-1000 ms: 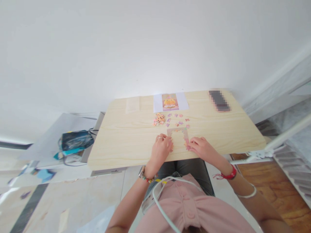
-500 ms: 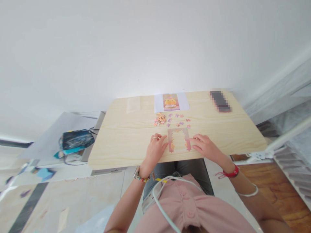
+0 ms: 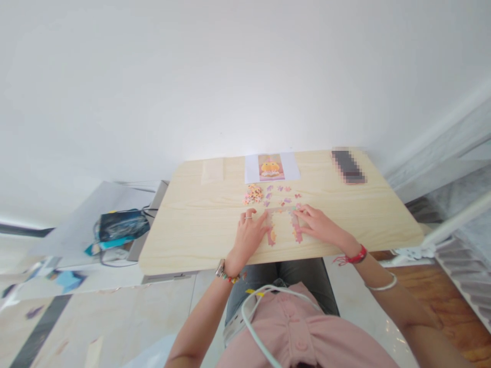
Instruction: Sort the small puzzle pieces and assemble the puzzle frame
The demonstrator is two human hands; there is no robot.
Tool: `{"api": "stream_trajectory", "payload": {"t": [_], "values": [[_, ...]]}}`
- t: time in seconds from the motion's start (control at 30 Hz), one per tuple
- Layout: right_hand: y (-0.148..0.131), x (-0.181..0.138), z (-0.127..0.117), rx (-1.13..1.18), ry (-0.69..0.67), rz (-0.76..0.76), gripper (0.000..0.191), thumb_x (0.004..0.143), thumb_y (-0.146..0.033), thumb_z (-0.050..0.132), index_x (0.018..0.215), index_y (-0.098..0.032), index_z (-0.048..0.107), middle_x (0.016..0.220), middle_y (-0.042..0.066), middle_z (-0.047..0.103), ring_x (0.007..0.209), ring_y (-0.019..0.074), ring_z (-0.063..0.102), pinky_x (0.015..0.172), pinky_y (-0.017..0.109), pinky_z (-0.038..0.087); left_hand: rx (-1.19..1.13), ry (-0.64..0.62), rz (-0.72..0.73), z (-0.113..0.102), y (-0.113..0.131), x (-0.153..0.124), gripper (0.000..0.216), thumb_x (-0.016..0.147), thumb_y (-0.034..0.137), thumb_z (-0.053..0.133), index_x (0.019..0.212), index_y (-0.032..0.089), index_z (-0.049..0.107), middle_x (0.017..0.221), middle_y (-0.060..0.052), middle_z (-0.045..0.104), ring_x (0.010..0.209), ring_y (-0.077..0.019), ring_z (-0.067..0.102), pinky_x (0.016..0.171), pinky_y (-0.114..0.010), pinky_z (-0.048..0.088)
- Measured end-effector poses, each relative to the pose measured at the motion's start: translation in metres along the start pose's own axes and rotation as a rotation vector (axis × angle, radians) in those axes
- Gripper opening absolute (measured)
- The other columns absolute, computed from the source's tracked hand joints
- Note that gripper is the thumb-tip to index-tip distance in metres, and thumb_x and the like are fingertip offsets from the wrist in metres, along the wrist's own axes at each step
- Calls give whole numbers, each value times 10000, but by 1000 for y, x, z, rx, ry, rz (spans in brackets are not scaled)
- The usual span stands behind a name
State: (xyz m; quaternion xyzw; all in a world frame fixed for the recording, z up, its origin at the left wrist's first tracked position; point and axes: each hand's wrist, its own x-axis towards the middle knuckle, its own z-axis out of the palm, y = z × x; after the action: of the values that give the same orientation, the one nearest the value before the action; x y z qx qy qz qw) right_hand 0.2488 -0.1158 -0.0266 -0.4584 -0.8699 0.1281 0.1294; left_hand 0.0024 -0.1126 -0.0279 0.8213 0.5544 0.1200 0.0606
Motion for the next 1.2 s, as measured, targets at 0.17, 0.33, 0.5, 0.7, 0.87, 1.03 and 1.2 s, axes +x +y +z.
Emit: {"api": "stream_trajectory", "payload": {"t": [0.17,0.33,0.5,0.7,0.87,1.03,1.2], "values": [[1,2,0,16,4,-3,453,820,-349,491,1245,-199,443,1128,123,482,1025,246,510,857,414,438,-12,9,-8,0,-2,4,424,748,322,589,1159,292,488,1090,-81,424,1006,-233,395,821,-379,416],[1,2,0,38,4,6,438,820,-343,488,1235,-208,443,1139,113,472,1044,243,497,875,409,432,-16,0,-4,0,-1,5,417,745,314,592,1150,281,499,1070,-82,436,991,-230,408,816,-373,422],[19,2,-6,56,119,84,361,843,-262,435,1195,-191,464,1076,94,482,1011,211,506,886,378,430,-3,31,-20,-5,-5,2,396,789,283,534,1179,247,474,1102,-105,415,976,-227,431,834,-397,411],[34,10,-4,59,226,166,211,820,-252,472,989,-175,572,932,72,508,887,198,536,820,364,447,-6,114,-17,-11,-15,-2,375,803,291,513,1158,174,484,1081,-127,424,922,-215,468,885,-423,374],[33,21,-1,126,194,162,172,832,-265,461,900,-177,591,911,59,507,864,177,536,811,329,434,-28,139,-7,-11,-18,-6,353,801,281,510,1135,166,506,1066,-133,437,915,-225,472,858,-435,388],[50,36,-5,96,204,200,192,814,-201,461,952,-167,589,912,63,501,865,178,526,802,310,422,-29,157,-19,-9,-21,-9,358,792,276,521,1129,154,518,1066,-140,424,903,-231,468,849,-440,392],[61,49,-7,104,117,140,138,816,-209,460,843,-166,589,862,50,501,818,165,525,772,295,415,-35,166,-14,-7,-24,-12,346,784,268,533,1110,154,528,1058,-137,419,894,-229,467,851,-442,391]]}}
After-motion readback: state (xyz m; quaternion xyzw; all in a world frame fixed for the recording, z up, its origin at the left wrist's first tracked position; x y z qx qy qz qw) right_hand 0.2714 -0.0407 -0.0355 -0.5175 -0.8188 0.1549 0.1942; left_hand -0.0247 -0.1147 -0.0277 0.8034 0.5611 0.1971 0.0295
